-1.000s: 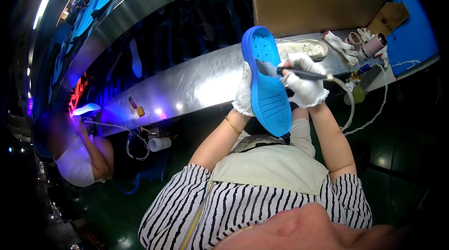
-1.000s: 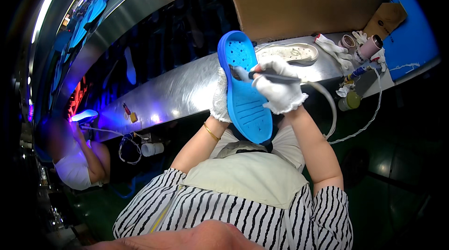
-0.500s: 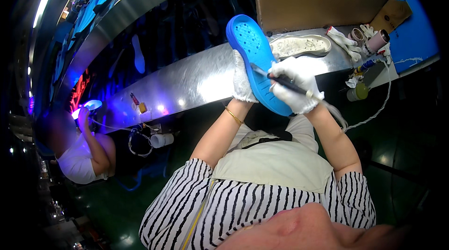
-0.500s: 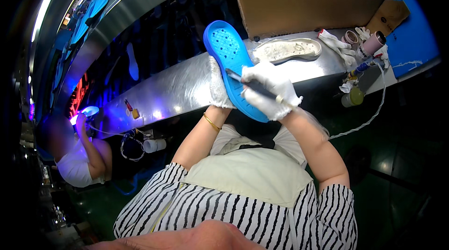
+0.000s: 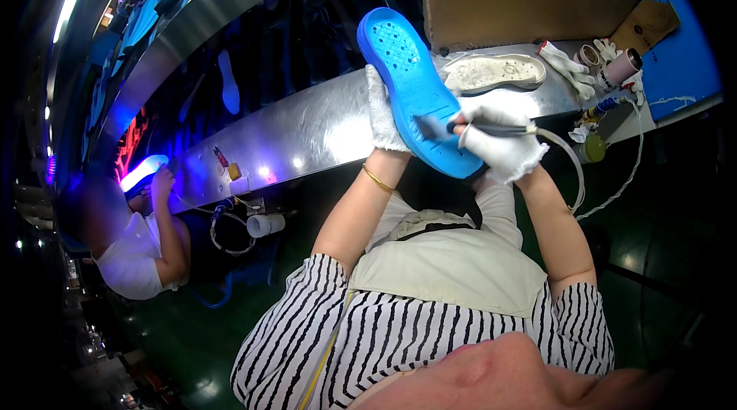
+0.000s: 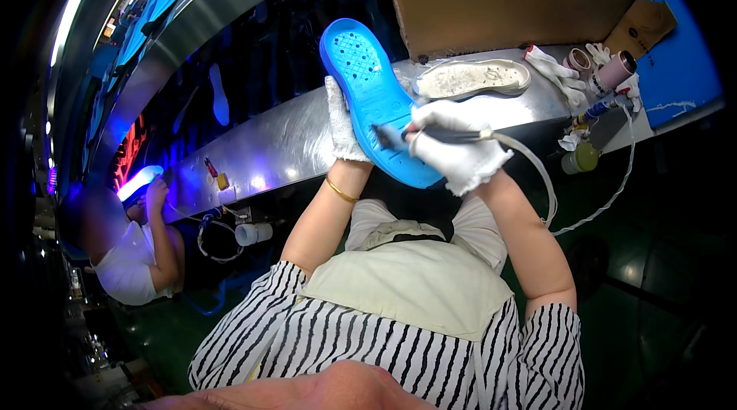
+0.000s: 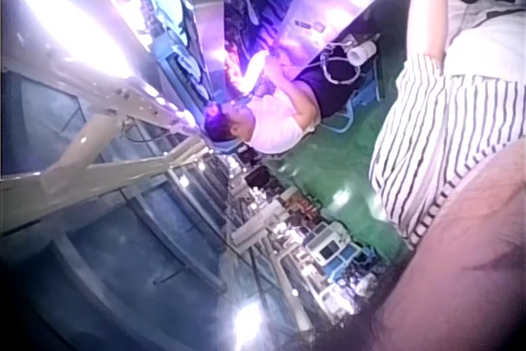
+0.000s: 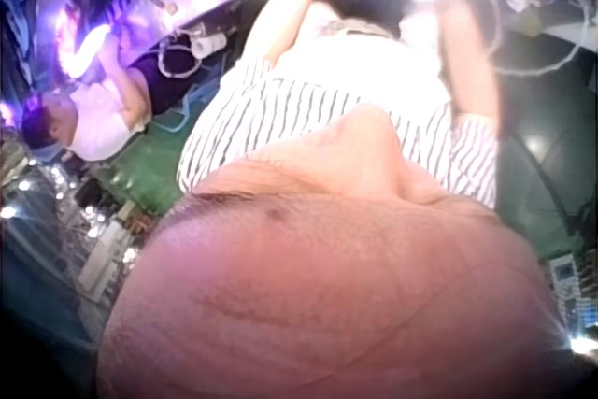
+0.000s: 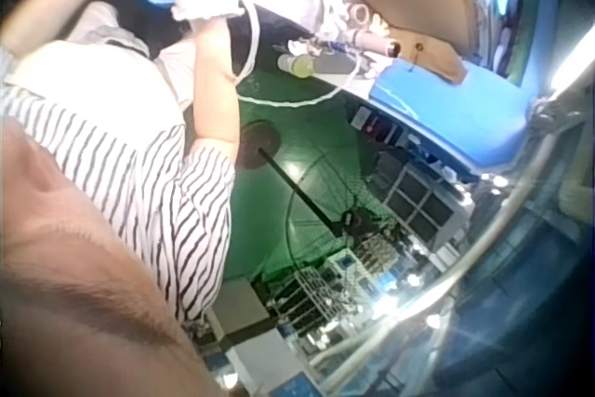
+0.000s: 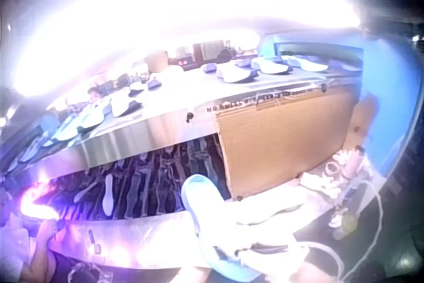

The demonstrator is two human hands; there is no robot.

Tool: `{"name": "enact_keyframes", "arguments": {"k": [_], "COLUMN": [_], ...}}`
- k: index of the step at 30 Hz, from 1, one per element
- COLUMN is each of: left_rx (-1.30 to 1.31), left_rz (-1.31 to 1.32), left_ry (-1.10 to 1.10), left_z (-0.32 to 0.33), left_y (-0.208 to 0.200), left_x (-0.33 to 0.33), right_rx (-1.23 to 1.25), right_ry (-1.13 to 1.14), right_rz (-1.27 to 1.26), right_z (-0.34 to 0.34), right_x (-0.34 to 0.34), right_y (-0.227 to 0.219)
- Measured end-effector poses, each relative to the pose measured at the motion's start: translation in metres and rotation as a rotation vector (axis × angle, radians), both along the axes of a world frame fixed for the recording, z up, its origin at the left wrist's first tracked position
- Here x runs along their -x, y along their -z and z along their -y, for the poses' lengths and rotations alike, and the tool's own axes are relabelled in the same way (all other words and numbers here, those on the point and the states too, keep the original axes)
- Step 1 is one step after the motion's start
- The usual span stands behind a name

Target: The person applies adhesive to the bottom of blue shoe soles using a brush, then places the soles onto a moving conveyor belt.

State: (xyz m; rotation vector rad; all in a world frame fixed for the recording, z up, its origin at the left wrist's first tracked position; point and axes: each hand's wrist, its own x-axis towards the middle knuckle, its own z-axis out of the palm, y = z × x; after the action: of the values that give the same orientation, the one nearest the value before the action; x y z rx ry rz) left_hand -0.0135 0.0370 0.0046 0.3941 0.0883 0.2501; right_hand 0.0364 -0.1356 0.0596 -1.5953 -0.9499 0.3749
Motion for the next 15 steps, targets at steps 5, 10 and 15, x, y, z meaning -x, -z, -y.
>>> {"name": "enact_keyframes", "arguments": {"k": [5, 10, 15], "left_rx": [0.115, 0.018, 0.014], "left_rz": [0.109, 0.187, 0.27], "left_ry": [0.085, 0.121, 0.108], "left_z": [0.032, 0.026, 0.012], "left_y": [-0.013, 0.014, 0.016], "left_x": [0.018, 0.004, -0.008], "right_rx": [-0.142, -0.264, -0.17], "right_ry": [0.161, 0.032, 0.041], "right_rz": [-0.151, -0.102, -0.178], "right_z": [0.003, 0.001, 0.005], "right_x": [-0.02, -0.001, 0.014], "right_y": [0.004, 0.01, 0.009]}}
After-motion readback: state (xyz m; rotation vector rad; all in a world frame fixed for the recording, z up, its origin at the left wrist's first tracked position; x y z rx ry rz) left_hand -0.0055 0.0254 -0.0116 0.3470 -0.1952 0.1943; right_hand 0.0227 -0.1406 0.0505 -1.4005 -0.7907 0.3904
